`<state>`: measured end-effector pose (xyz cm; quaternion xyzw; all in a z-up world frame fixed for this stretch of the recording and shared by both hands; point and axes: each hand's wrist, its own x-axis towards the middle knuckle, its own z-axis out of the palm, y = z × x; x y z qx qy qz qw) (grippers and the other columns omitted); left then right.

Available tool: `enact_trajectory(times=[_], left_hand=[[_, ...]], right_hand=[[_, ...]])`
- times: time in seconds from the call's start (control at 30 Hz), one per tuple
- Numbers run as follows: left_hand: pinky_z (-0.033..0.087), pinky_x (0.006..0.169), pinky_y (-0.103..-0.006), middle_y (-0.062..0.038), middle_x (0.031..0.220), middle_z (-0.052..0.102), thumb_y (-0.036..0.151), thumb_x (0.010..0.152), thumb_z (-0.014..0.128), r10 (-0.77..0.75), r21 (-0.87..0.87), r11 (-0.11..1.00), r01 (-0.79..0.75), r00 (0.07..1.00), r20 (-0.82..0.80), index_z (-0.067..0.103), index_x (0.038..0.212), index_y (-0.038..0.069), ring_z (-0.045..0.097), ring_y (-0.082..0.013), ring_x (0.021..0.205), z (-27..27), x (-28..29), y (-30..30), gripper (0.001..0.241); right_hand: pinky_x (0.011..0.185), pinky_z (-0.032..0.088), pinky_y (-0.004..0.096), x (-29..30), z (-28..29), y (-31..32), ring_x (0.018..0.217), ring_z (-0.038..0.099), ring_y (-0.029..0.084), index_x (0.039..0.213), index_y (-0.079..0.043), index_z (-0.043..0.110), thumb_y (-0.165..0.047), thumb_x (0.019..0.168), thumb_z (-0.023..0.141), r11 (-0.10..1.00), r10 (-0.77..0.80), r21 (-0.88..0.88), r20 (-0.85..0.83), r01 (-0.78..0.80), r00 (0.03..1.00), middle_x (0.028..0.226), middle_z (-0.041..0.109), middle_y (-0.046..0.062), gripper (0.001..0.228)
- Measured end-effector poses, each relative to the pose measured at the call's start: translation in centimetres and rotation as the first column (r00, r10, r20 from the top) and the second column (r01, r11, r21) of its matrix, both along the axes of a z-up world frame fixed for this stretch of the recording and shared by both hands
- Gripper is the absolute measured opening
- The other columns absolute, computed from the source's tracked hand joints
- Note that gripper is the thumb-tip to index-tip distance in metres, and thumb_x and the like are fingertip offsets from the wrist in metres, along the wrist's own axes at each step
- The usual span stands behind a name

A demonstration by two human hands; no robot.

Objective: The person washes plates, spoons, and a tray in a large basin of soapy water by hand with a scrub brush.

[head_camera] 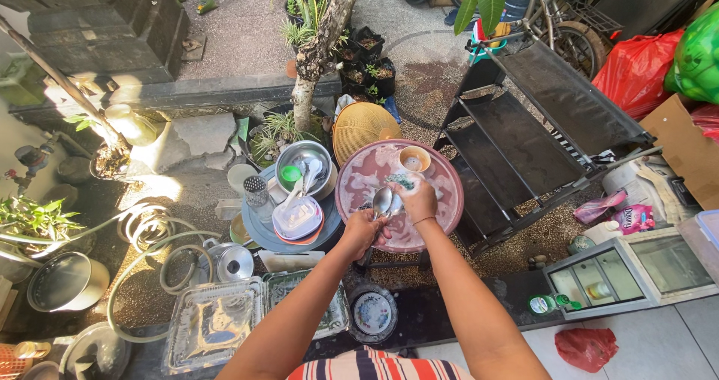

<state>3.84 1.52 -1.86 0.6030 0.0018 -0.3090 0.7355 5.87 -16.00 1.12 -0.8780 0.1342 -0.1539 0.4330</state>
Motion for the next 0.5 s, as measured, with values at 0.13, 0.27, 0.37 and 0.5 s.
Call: enact_trajectory(times=[0.13,0.27,0.37,0.5], left_hand=[[0.047,0.042,-0.0258,-0.013,0.073,0.072,0.007,0.101,0.059,0.037,0.031,0.999,-0.037,0.999,0.000,0.062,0.108,-0.004,0.057,-0.0137,0.043,0.9,0.1,-0.5,0.014],[0.041,0.040,-0.0255,-0.013,0.076,0.075,0.008,0.101,0.058,0.084,0.095,0.992,-0.083,0.996,0.003,0.061,0.108,-0.004,0.060,-0.0140,0.045,1.6,0.2,-0.2,0.014],[0.045,0.041,-0.0265,-0.013,0.079,0.077,0.006,0.099,0.058,0.079,0.095,0.992,-0.078,0.997,-0.003,0.066,0.109,-0.003,0.059,-0.0141,0.044,1.6,0.2,-0.2,0.015],[0.038,0.040,-0.0279,-0.018,0.077,0.070,0.002,0.101,0.058,0.025,0.219,0.974,-0.051,0.993,0.118,0.069,0.106,-0.007,0.054,-0.0126,0.045,1.0,-0.2,-0.8,0.015]], right_hand=[[0.083,0.052,0.042,-2.2,4.9,1.2,0.097,0.067,0.030,0.121,-0.006,0.062,-0.026,0.081,0.083,0.999,0.023,0.033,0.230,-0.031,0.973,0.109,0.069,0.013,0.050],[0.094,0.054,0.038,-3.7,4.8,1.4,0.103,0.067,0.029,0.107,-0.008,0.067,-0.019,0.086,0.080,0.990,0.140,-0.068,0.365,-0.124,0.920,0.111,0.067,0.013,0.027],[0.094,0.056,0.036,-4.1,3.3,2.2,0.104,0.065,0.030,0.097,-0.011,0.073,-0.013,0.083,0.080,0.935,0.334,-0.228,0.302,-0.273,0.893,0.111,0.066,0.015,0.016],[0.084,0.055,0.038,-3.1,2.6,2.0,0.096,0.067,0.028,0.114,-0.015,0.072,-0.013,0.083,0.076,0.931,0.256,-0.246,-0.087,-0.270,0.963,0.106,0.069,0.011,0.031]])
